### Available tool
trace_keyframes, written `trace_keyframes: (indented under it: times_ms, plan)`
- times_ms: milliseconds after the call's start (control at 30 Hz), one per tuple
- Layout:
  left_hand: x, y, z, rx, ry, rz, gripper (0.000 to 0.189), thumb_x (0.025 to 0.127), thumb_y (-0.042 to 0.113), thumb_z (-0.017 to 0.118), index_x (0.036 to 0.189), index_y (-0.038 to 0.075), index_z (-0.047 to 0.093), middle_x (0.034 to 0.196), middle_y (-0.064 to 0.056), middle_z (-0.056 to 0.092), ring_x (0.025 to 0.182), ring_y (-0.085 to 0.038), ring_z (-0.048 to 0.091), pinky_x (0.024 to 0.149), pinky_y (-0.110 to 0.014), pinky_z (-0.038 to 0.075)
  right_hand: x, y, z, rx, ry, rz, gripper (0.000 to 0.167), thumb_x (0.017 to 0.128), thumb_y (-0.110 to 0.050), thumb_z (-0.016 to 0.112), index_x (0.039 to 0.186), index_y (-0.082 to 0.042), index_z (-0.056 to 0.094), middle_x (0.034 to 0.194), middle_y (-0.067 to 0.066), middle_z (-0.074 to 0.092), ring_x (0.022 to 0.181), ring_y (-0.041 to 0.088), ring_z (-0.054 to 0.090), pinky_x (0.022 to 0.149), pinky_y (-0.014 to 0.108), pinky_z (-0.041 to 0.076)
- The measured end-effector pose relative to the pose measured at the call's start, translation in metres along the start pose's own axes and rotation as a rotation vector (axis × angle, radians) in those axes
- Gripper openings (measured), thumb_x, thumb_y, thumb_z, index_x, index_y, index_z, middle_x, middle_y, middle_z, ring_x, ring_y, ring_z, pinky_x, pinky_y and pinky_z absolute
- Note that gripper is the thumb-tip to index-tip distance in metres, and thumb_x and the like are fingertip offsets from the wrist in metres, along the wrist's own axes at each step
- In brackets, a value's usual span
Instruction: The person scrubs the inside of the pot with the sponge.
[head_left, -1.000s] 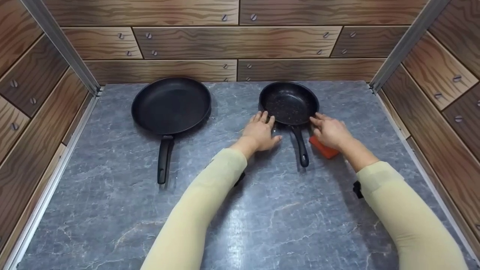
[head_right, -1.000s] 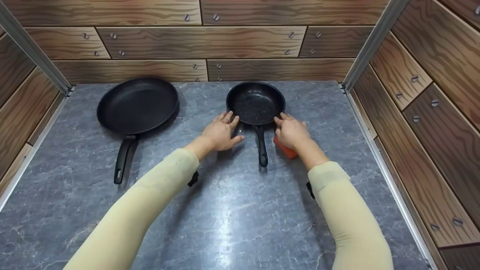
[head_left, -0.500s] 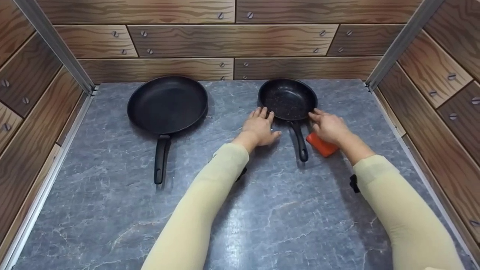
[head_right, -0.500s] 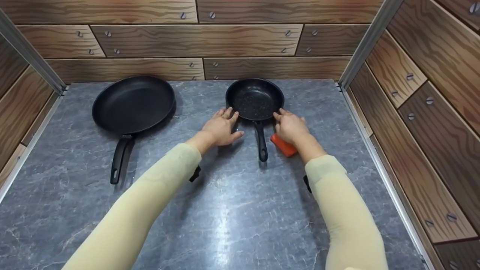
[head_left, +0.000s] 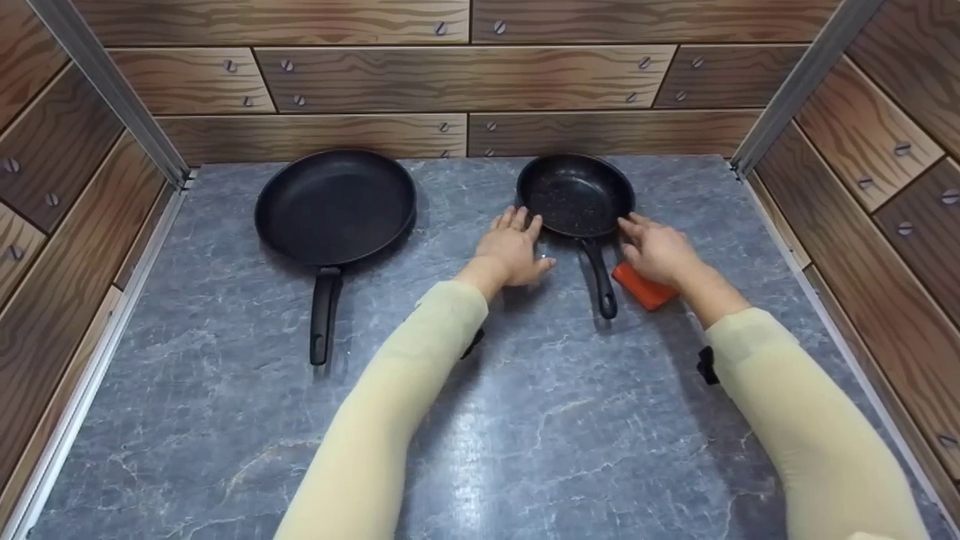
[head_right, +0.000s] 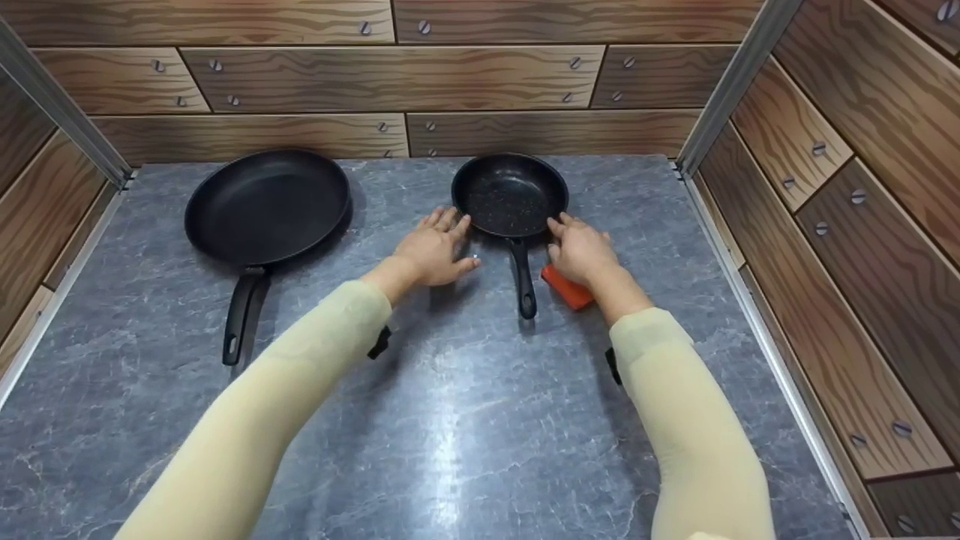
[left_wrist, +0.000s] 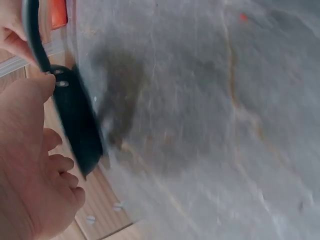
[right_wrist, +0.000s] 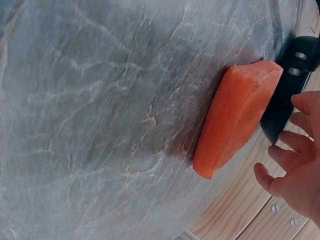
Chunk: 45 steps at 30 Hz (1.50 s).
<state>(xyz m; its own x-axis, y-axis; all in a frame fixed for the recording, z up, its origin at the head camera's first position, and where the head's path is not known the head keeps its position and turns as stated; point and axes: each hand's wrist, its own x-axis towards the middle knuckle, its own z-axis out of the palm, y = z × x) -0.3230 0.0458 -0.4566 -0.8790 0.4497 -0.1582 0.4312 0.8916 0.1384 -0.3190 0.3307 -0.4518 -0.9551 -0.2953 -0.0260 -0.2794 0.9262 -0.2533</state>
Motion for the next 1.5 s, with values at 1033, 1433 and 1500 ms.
trace_keyframes:
  times_ms: [1033,1433,1500]
  plan:
    - [-0.163,-0.197,-0.048,0.005,0.205,-0.111,0.088,0.107,0.063,0.047,0.169,0.007,0.022,0.173,-0.025,0.015,0.161,-0.043,0.008,0.132,-0.051,0.004,0.051,-0.176,0.017,-0.039,0.094,-0.232,0.069,0.107,-0.046,0.059,0.164,-0.012,0.041,0.171,0.014,0.032,0.157,0.035,0.031,0.116,0.061,0.035]
    - [-0.212,-0.258,-0.02,-0.007,0.162,-0.193,0.086,0.109,0.061,0.045,0.169,0.003,0.022,0.172,-0.028,0.015,0.16,-0.047,0.007,0.131,-0.057,0.005,0.071,-0.253,0.059,-0.102,-0.033,-0.276,0.075,0.108,-0.054,0.052,0.17,-0.021,0.025,0.176,0.009,0.013,0.161,0.034,0.018,0.124,0.066,0.024]
    - [-0.217,-0.266,-0.016,-0.015,0.153,-0.209,0.086,0.109,0.06,0.045,0.168,0.003,0.022,0.172,-0.029,0.015,0.16,-0.048,0.007,0.13,-0.058,0.005,0.074,-0.265,0.067,-0.106,-0.054,-0.287,0.077,0.108,-0.055,0.052,0.171,-0.022,0.022,0.176,0.009,0.01,0.161,0.034,0.016,0.125,0.065,0.021]
